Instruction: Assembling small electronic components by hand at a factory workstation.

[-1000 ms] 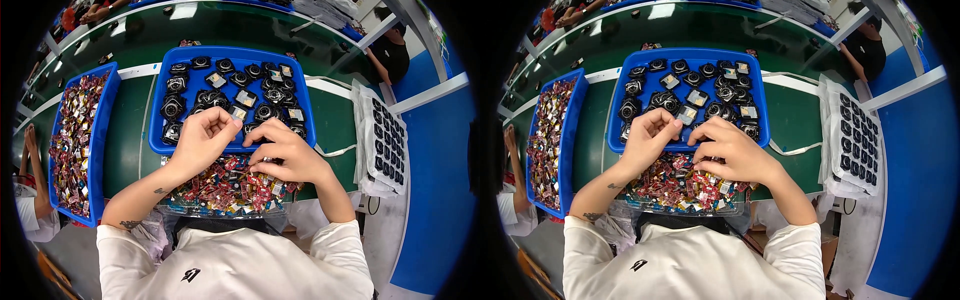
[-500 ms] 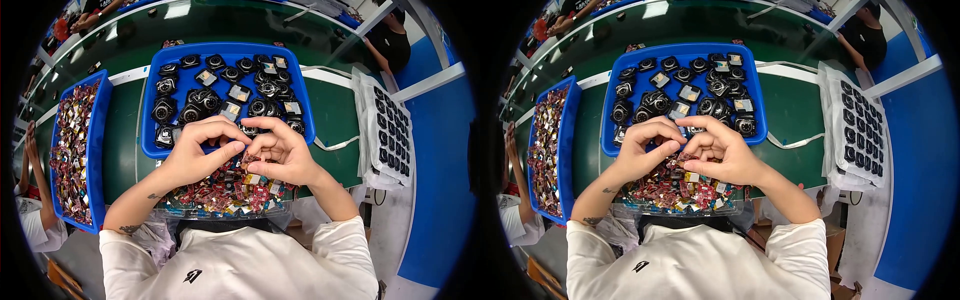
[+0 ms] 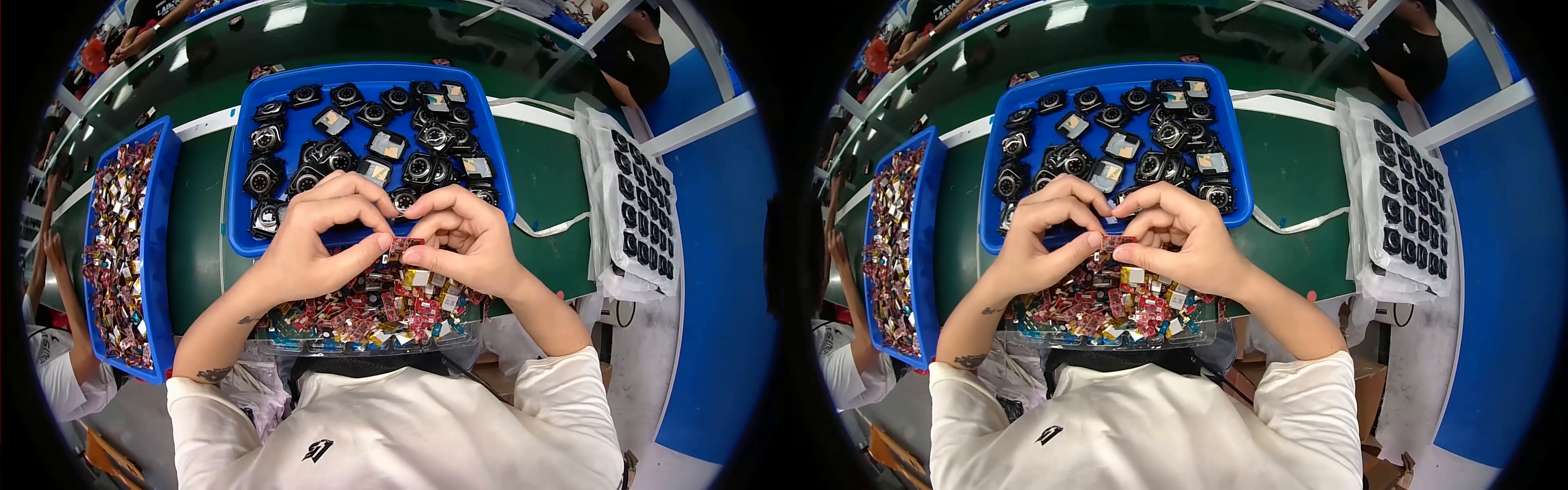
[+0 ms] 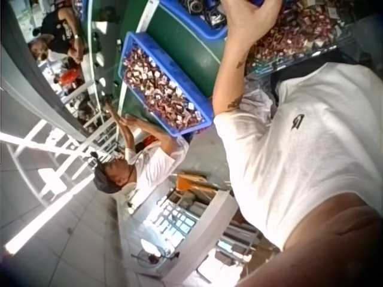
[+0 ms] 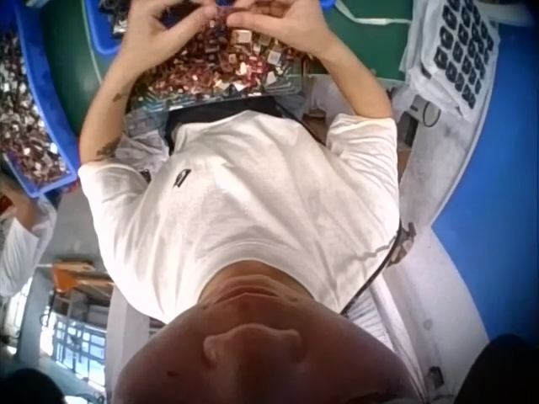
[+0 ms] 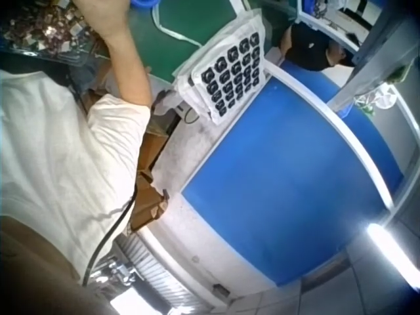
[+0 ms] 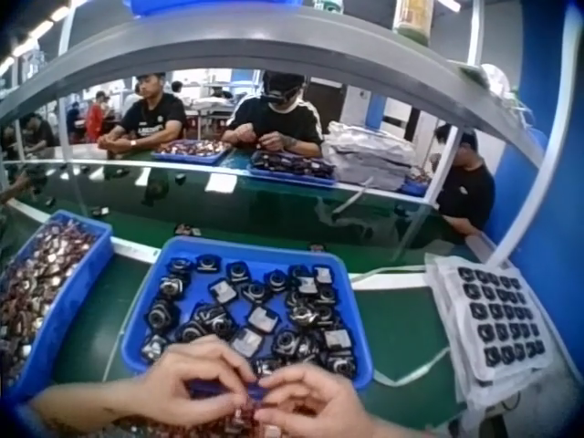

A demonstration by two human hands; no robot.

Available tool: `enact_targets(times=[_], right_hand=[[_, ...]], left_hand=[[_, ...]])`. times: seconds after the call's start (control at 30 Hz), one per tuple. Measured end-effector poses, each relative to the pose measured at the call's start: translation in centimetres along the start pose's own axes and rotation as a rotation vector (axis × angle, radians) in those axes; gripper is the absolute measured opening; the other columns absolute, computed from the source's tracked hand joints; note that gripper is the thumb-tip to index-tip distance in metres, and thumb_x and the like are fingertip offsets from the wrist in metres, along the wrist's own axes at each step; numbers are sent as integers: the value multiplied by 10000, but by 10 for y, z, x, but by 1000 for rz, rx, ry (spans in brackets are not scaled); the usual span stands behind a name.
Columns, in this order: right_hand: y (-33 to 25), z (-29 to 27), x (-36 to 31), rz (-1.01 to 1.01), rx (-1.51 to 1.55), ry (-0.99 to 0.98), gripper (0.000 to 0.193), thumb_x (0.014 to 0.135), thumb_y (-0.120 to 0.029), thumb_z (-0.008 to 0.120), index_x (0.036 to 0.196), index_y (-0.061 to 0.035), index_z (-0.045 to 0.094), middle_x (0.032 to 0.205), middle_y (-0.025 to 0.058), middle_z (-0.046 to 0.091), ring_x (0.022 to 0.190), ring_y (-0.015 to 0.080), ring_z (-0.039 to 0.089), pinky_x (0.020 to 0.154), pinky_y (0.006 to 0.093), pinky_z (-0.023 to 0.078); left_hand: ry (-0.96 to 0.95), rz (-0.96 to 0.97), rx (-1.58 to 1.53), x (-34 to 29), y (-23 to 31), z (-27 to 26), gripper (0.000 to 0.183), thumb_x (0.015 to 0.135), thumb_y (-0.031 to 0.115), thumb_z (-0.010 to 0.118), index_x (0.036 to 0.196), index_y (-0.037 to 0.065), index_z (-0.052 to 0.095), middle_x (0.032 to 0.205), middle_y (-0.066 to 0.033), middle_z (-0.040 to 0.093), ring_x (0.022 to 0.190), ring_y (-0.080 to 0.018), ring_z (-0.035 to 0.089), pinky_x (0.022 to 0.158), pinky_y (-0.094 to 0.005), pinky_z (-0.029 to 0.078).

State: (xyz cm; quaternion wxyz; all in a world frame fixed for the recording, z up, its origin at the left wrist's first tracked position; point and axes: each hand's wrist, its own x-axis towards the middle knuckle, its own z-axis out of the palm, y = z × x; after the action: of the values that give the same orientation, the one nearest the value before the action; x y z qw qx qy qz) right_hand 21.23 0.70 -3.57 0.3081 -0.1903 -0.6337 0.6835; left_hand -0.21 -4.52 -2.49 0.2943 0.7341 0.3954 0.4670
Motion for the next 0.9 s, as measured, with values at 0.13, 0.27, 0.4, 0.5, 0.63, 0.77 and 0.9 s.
enact_targets(times=[0.13, 0.27, 0.4, 0.5, 0.63, 0.77, 0.9], right_hand=[[1, 2, 1, -210, -461, 73, 242, 778, -18, 733, 995, 8, 628, 829, 32, 659, 682, 32, 590, 574, 166, 464], [2, 2, 3, -168, -336, 91, 177, 765, -10, 729, 922, 21, 653, 820, 43, 658, 653, 44, 589, 546, 171, 465], [-3, 11, 5, -191, -173, 97, 234, 758, 19, 708, 982, 39, 643, 845, 64, 655, 680, 81, 612, 603, 199, 518], [-5, 3, 5, -241, -346, 122, 239, 771, 29, 689, 1008, 27, 664, 881, 96, 668, 711, 117, 642, 633, 226, 543], [-8, -3, 4, -304, -569, 159, 201, 782, 10, 692, 982, 2, 696, 839, 100, 680, 703, 133, 651, 601, 231, 525], [-8, -5, 7, -387, -603, 149, 217, 757, -10, 725, 972, 4, 701, 785, 95, 669, 638, 141, 619, 551, 240, 475], [-2, -5, 5, -414, -582, 97, 184, 740, -37, 755, 911, 13, 708, 761, 93, 660, 617, 123, 603, 526, 234, 457]], left_hand=[[95, -128, -12, -3, -2, 3, 133, 722, 106, 738, 815, 29, 684, 874, -72, 652, 819, -179, 582, 755, -300, 444], [61, -200, 35, 3, 9, 3, 96, 731, 95, 733, 781, 32, 680, 852, -59, 662, 773, -161, 555, 726, -290, 439], [32, -176, -55, -4, -2, 2, 75, 775, 60, 702, 825, 27, 658, 865, -49, 676, 741, -111, 534, 691, -260, 442], [84, -293, -362, -4, 0, 5, 105, 832, 49, 661, 835, -4, 571, 892, -100, 670, 809, -97, 616, 745, -235, 497], [57, -256, -357, -6, 2, 7, 102, 809, -3, 633, 842, 0, 537, 909, -121, 666, 836, -116, 630, 765, -251, 504], [54, -271, -389, -6, 3, 8, 144, 789, 2, 650, 903, -9, 563, 900, -92, 668, 779, -84, 605, 708, -234, 489], [-42, -291, -156, -1, 6, 4, 159, 764, 58, 714, 899, 9, 645, 815, -44, 655, 679, -67, 545, 622, -223, 443]])
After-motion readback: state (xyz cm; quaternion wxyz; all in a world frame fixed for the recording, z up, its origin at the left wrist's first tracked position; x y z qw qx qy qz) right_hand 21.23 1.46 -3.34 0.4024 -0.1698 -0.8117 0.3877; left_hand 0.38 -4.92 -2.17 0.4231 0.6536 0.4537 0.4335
